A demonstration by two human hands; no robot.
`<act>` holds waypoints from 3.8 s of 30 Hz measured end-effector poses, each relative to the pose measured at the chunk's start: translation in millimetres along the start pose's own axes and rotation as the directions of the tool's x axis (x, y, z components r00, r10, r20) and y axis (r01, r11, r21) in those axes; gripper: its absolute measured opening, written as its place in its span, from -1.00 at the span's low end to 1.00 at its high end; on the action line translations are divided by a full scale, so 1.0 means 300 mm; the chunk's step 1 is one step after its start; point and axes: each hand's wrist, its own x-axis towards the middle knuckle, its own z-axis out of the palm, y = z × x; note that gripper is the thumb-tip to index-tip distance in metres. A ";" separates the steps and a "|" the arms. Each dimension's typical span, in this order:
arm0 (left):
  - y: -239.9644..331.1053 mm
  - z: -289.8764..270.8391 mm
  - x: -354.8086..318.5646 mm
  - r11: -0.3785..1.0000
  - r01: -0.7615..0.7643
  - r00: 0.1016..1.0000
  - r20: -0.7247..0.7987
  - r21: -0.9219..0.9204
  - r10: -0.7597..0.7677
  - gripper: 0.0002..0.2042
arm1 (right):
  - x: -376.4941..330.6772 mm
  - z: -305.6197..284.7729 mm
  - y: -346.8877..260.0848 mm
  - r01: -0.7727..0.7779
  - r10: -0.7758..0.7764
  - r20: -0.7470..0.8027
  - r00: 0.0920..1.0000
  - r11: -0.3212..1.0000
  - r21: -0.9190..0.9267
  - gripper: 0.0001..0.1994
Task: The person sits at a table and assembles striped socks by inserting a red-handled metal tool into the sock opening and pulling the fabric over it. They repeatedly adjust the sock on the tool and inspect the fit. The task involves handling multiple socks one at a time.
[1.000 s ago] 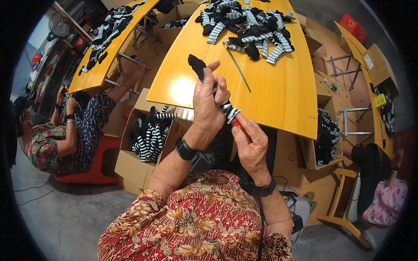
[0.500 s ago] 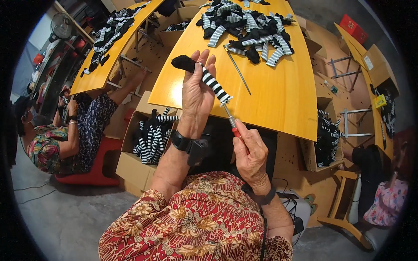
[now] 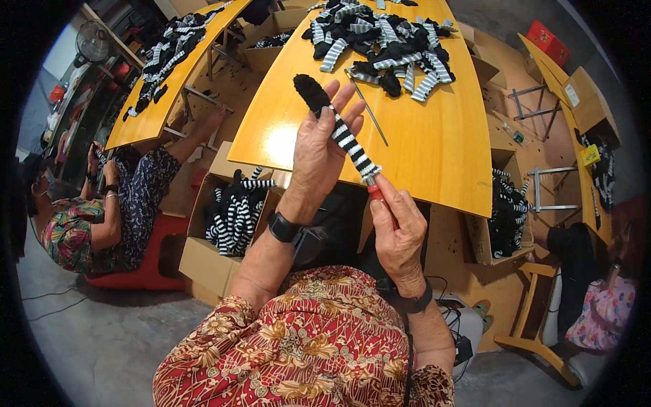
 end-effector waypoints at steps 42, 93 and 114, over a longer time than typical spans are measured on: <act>0.093 -0.080 -0.023 0.988 -0.066 0.998 -0.007 0.139 0.067 -0.47 | -0.073 -0.109 0.068 -0.468 0.403 0.239 0.884 0.759 0.452 -0.64; 0.091 -0.088 -0.041 0.972 0.005 0.999 -0.044 0.236 0.006 -0.70 | -0.044 -0.081 0.140 -0.463 0.393 0.262 0.882 0.612 0.641 -0.65; 0.182 -0.065 -0.002 0.747 -0.131 0.977 -0.042 0.651 0.208 -0.66 | -0.033 -0.070 0.055 0.147 -0.145 0.064 0.987 0.989 -0.016 -0.63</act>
